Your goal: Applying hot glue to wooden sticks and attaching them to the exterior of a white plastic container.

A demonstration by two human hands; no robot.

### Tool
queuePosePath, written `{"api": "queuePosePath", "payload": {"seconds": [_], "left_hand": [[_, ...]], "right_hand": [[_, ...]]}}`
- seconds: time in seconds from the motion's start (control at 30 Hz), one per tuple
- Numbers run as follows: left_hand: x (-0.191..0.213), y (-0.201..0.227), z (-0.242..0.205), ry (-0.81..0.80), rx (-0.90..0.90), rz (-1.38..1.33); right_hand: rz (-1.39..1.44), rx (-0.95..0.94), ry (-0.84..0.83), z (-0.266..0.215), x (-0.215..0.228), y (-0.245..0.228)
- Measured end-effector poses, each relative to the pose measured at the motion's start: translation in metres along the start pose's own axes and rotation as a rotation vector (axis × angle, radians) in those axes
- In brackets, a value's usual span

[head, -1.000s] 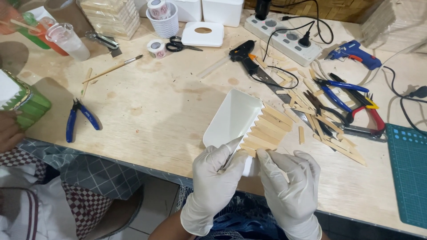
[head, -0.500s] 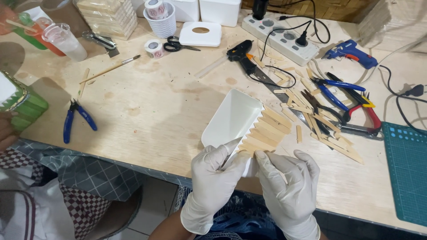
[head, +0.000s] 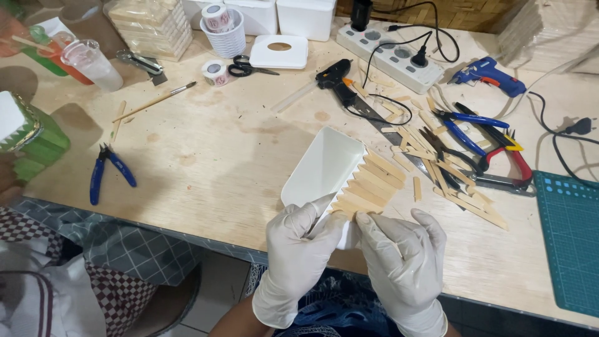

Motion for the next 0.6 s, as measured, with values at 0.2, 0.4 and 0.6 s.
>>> {"api": "queuePosePath", "payload": {"seconds": [0.2, 0.4, 0.6], "left_hand": [[0.007, -0.012, 0.001, 0.042, 0.044, 0.046], [0.010, -0.022, 0.005, 0.062, 0.029, -0.001], [0.009, -0.022, 0.007, 0.070, 0.137, -0.027]], "right_hand": [[0.221, -0.152, 0.028, -0.018, 0.005, 0.024], [0.066, -0.092, -0.058, -0.026, -0.001, 0.026], [-0.045, 0.010, -0.037, -0.019, -0.005, 0.012]]}}
Point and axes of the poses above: each hand's wrist, its own z-axis towards the middle knuckle, its own x-axis out of the back of the hand, y = z × x, the point moved 8 cm from there along z, towards the middle knuckle, and after that the axes turned 10 degrees about y, right-handed, at the moved point
